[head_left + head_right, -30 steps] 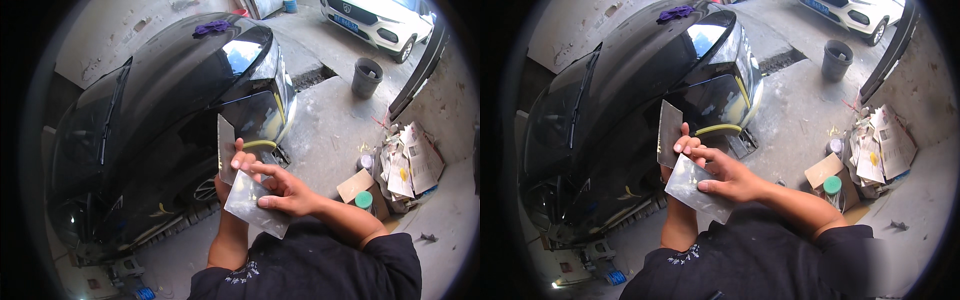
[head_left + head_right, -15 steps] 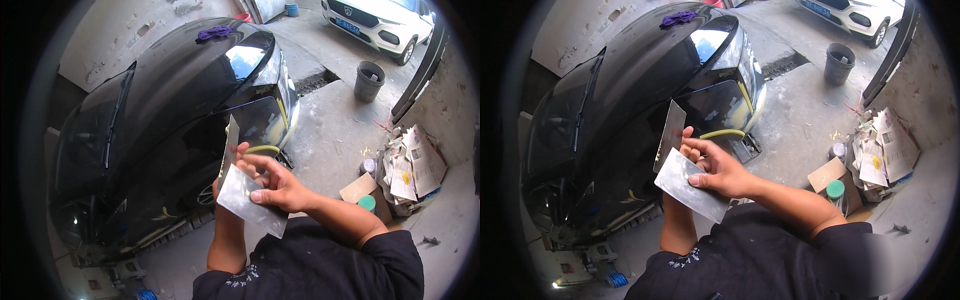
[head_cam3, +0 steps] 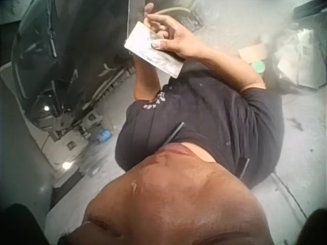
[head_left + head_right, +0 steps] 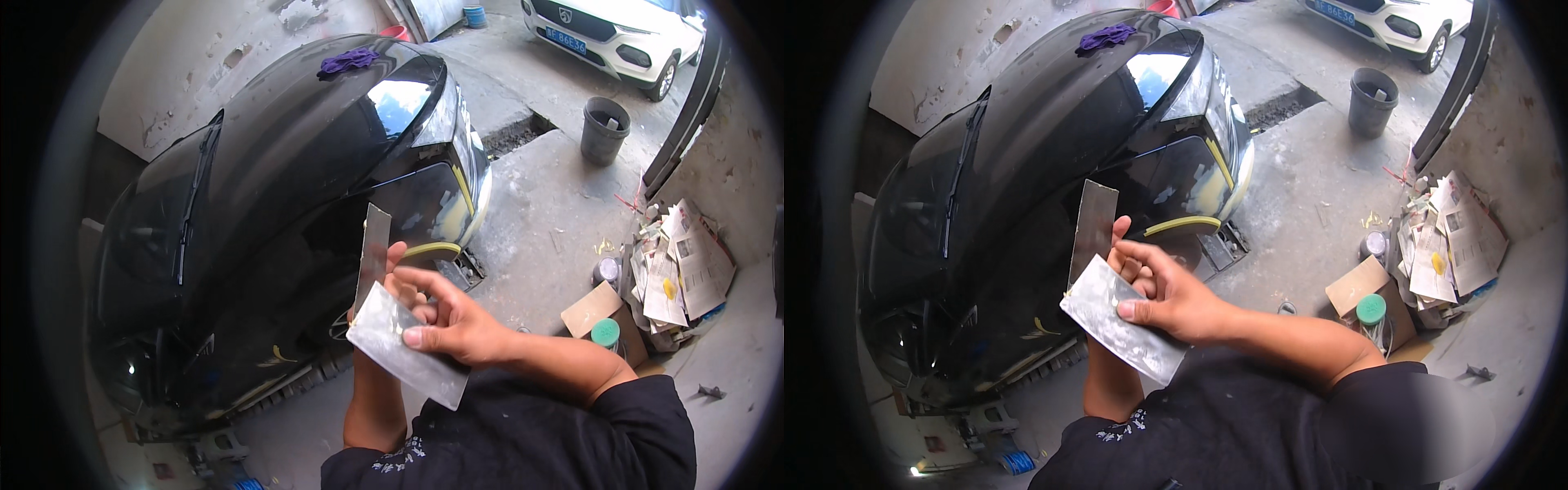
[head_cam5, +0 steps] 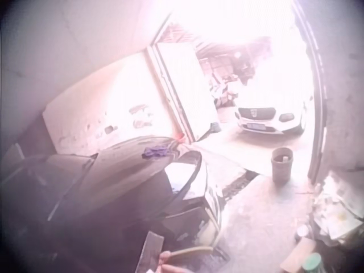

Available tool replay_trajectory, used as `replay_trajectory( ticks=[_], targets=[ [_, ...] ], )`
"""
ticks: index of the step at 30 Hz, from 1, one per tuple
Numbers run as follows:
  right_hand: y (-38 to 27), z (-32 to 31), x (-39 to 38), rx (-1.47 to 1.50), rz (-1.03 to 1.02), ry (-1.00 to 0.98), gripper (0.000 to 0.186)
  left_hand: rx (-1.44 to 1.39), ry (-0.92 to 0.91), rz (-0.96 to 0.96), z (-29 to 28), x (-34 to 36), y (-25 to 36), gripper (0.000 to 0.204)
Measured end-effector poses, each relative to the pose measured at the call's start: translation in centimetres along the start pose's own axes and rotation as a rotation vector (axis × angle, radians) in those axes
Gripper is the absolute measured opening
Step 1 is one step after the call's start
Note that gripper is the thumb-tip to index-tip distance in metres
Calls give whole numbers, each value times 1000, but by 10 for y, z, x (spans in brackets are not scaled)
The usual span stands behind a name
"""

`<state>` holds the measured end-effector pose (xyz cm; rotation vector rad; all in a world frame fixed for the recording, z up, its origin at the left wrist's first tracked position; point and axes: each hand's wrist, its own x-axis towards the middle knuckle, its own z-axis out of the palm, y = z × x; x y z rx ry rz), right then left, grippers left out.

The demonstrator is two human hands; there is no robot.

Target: The person applies body filler to a black car's front bumper and side panel using a metal spreader. They repeatedly scoop filler from a container, spread it over taped-off areas, and smooth the surface. The person also uses a scraper to remove excess filler and transfers material between tools.

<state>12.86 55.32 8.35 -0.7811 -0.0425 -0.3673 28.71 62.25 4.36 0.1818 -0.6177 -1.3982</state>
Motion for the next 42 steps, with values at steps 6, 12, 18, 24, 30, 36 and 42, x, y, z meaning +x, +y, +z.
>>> replay_trajectory(
  ticks=[6, 12, 18, 24, 30, 36, 42],
  targets=[
    [-32, -25, 29, -30, -93, 245, 77, -57, 327, 53, 46, 3, -3, 56],
    [-36, -61, 17, -154, -253, 163, 76, -48, 139, 57, 56, 8, -1, 54],
    [-30, -69, 28, -164, -164, 4, 75, 1, 196, -50, 49, -7, -8, 36],
    [-67, -56, 31, -184, -212, -165, 77, 105, 688, 25, 74, 17, -20, 25],
    [-93, -69, 12, -270, -323, 20, 72, 584, 651, 382, 61, 5, -9, 37],
    [-20, -73, -27, -283, -102, 81, 70, 822, 643, 683, 66, 11, -11, 40],
    [8, -66, -29, -415, -70, 140, 70, 776, 726, 802, 78, 22, -37, 45]
  ],
)
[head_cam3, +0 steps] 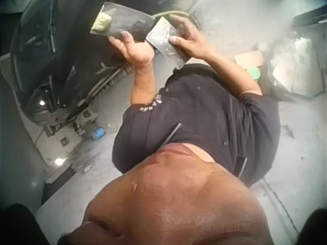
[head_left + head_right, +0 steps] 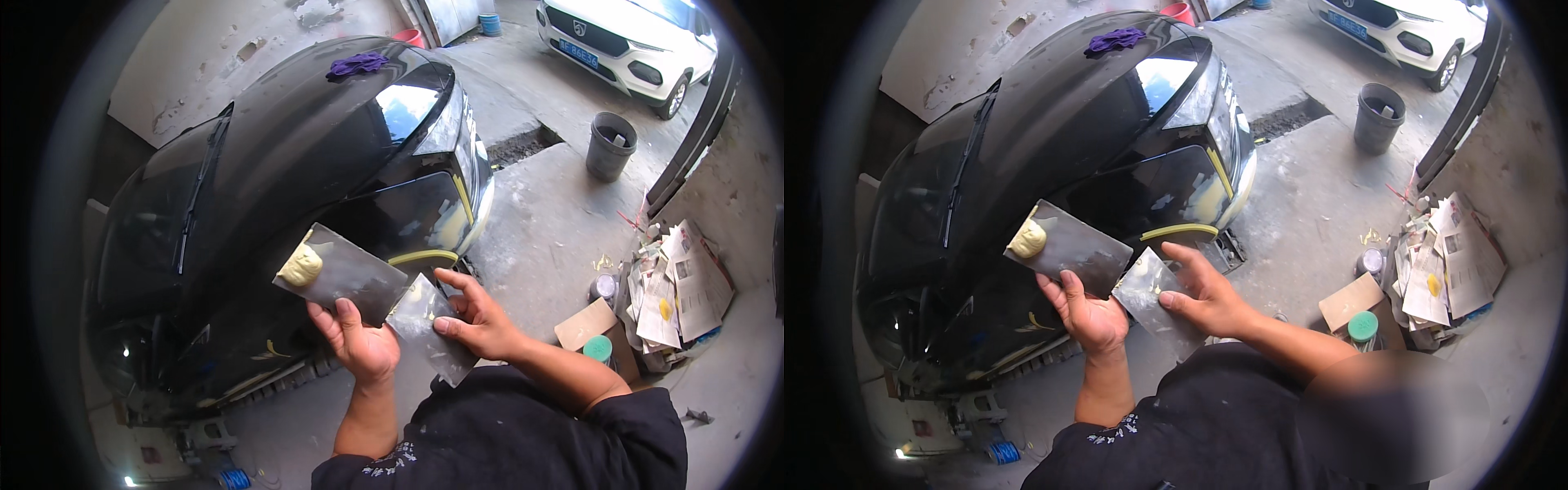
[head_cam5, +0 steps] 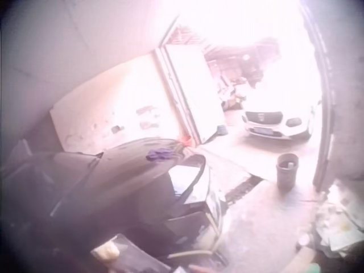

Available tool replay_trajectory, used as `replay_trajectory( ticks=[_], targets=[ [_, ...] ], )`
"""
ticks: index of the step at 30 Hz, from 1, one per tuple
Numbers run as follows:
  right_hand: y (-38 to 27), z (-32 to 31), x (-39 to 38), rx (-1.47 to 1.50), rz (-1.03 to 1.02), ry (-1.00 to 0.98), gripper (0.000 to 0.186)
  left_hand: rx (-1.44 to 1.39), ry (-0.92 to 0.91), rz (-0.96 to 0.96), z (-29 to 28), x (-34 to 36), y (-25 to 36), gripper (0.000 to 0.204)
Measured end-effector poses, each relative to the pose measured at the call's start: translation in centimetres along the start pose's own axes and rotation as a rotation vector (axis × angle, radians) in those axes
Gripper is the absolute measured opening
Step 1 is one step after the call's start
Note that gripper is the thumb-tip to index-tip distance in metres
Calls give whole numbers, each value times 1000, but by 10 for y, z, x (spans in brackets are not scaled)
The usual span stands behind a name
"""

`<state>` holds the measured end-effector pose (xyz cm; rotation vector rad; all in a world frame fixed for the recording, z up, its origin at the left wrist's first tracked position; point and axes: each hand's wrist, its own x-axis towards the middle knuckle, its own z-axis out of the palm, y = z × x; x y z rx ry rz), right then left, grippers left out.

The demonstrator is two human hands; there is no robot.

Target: The person applies body filler to a black car's front bumper and side panel using a metal spreader. They repeatedly scoop filler from a container, spread it over taped-off areas, and smooth the surface. The person also uses a scraper to remove excess filler and transfers material between tools.

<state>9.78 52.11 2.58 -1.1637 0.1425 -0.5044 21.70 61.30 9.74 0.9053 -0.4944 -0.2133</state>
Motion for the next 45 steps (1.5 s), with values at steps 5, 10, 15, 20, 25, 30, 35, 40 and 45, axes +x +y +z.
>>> replay_trajectory(
  ticks=[5, 10, 15, 20, 25, 30, 35, 40, 45],
  targets=[
    [-12, 26, -4, 416, 139, 13, 69, 81, 61, 129, 9, -2, -2, 47],
    [-12, 13, 9, 540, -19, 72, 68, -229, 5, -53, 17, 2, 11, 50],
    [-5, 18, -8, 320, -134, 139, 71, -156, 44, -78, 21, 4, 10, 51],
    [-9, -5, 1, 29, -359, 264, 66, -79, -44, -26, 20, 0, 8, 53],
    [-19, -27, 8, -500, -538, 286, 67, -135, -80, -183, 27, -3, 12, 53],
    [-35, -15, 3, -764, -628, 299, 68, -158, -60, -229, 24, -1, 8, 50],
    [-37, -8, 6, -839, -652, 261, 63, -226, -122, -337, 24, 1, 5, 47],
    [-39, -17, 17, -647, -522, 345, 62, -199, -119, -346, 24, 3, 3, 47],
    [-43, -1, 2, -961, -511, 109, 66, -190, -174, -359, 17, 5, -1, 51]
  ],
)
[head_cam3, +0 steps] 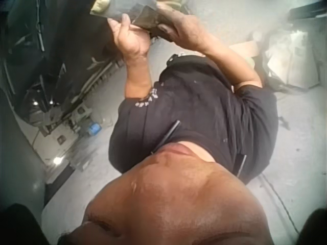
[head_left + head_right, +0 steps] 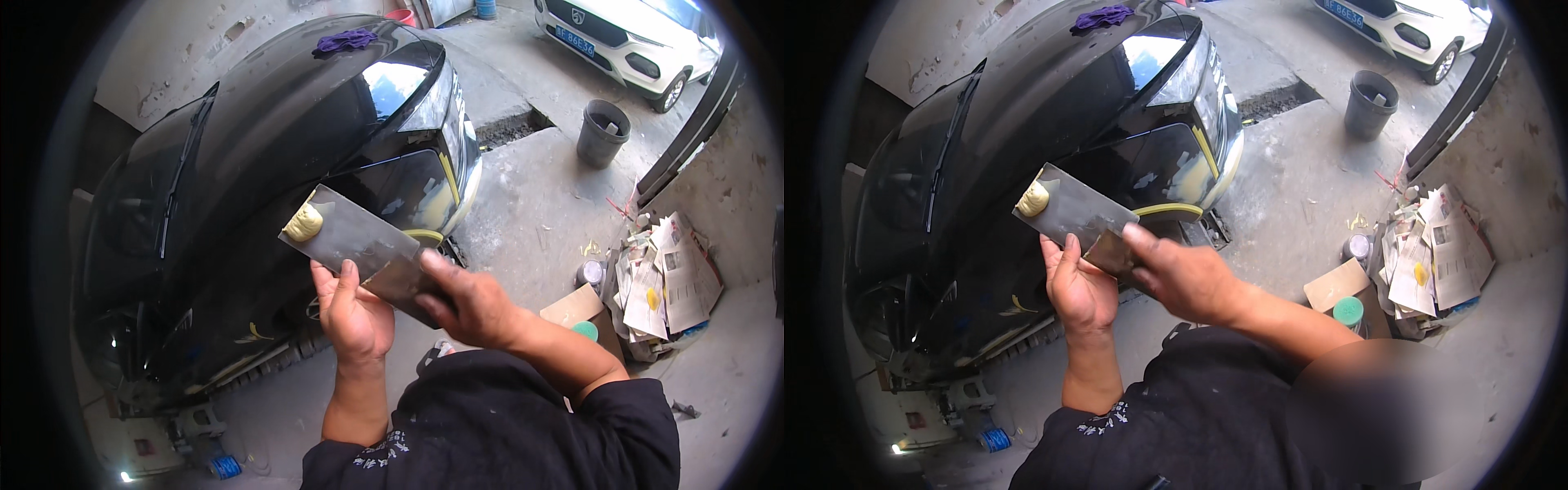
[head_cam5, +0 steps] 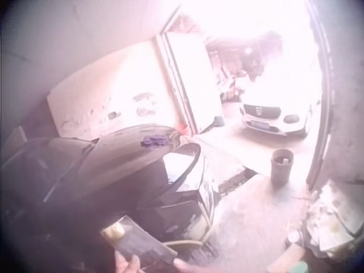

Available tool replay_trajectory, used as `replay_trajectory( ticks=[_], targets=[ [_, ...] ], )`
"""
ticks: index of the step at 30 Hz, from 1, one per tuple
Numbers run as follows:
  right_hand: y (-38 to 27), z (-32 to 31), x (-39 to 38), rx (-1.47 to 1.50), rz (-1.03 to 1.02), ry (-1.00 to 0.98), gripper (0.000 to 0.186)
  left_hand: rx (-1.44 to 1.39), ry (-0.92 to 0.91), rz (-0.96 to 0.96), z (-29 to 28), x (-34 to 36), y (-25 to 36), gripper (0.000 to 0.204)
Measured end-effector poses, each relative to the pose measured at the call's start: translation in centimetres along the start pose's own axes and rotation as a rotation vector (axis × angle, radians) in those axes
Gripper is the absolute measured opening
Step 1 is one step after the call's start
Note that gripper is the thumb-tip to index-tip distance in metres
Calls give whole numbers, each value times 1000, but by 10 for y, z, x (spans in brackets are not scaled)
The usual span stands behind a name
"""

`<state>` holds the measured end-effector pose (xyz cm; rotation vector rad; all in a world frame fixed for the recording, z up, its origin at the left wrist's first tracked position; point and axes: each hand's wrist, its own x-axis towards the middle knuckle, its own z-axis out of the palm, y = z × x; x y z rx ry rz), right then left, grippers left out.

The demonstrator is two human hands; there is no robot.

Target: The person applies body filler to a black car's front bumper and side panel using a metal spreader. They repeatedly scoop filler from a container, spread it over taped-off areas, and smooth the surface. The person also uses a scraper to remove excess filler and transfers material between tools.

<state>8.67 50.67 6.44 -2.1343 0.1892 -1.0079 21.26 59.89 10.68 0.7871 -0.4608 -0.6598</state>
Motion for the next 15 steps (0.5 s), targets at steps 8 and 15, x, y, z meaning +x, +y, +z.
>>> replay_trajectory(
  ticks=[8, 15],
  targets=[
    [1, -7, -2, 24, 65, -110, 64, -15, 31, 63, -5, 2, 5, 53],
    [24, 1, -9, 206, -56, 262, 62, 56, 54, 170, 0, 2, 8, 53]
  ],
)
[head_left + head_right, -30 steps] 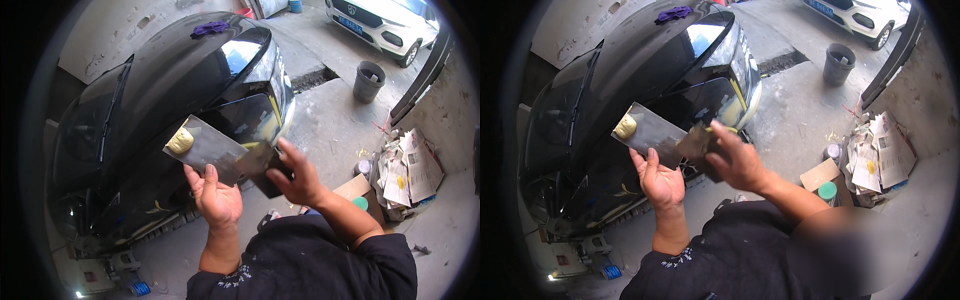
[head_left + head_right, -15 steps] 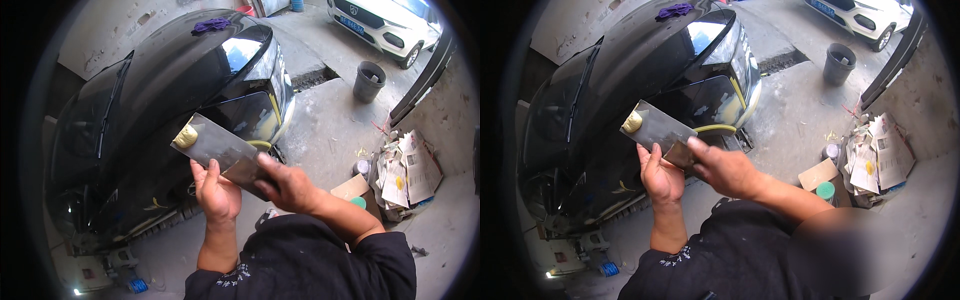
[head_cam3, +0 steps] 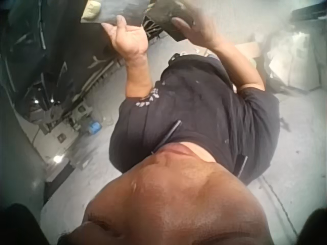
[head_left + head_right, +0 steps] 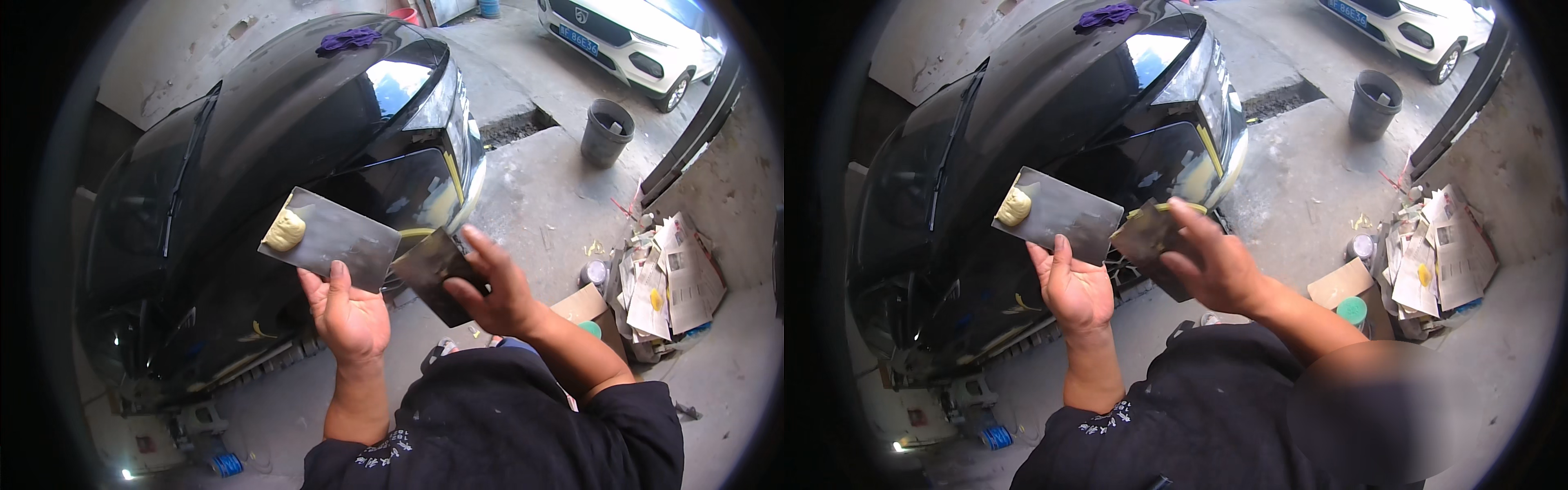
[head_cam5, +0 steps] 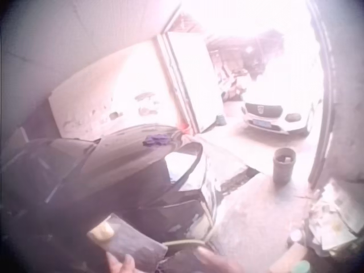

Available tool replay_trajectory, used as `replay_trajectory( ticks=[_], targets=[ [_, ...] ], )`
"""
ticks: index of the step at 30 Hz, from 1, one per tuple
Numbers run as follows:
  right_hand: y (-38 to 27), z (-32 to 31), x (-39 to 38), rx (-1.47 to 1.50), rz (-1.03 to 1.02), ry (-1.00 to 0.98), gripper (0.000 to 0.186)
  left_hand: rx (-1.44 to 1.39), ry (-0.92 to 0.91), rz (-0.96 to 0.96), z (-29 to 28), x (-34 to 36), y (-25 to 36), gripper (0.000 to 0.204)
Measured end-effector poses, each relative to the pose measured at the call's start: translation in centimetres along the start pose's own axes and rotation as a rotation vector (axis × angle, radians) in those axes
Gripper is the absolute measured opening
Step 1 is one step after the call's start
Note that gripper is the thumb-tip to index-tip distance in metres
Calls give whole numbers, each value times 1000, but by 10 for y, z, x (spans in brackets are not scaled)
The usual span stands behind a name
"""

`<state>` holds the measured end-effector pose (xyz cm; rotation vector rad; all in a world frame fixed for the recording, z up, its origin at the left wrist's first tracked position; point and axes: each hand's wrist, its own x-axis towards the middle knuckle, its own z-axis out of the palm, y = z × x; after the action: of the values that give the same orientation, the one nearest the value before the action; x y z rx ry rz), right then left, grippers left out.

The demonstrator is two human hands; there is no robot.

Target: The person applies body filler to a black car's front bumper and side panel using a metal spreader. They repeatedly scoop filler from a container, spread it over taped-off areas, and smooth the surface. The person also uses a scraper to remove excess filler and transfers material between tools.

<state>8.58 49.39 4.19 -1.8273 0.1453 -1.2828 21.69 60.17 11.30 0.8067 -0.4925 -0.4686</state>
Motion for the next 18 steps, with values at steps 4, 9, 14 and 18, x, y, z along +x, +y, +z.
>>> replay_trajectory(
  ticks=[4, 9, 14, 18],
  targets=[
    [-13, 2, 10, -161, 68, -144, 63, 43, -25, -20, 1, -2, -6, 54],
    [-15, 3, 18, -200, -9, -58, 60, 28, -20, -55, 4, -4, -6, 54],
    [-20, 19, 14, -181, -173, -66, 62, 17, -39, -62, 0, -5, -8, 54],
    [-9, 12, 29, -198, 15, 50, 64, 77, -13, -27, -4, -5, -11, 53]
  ],
)
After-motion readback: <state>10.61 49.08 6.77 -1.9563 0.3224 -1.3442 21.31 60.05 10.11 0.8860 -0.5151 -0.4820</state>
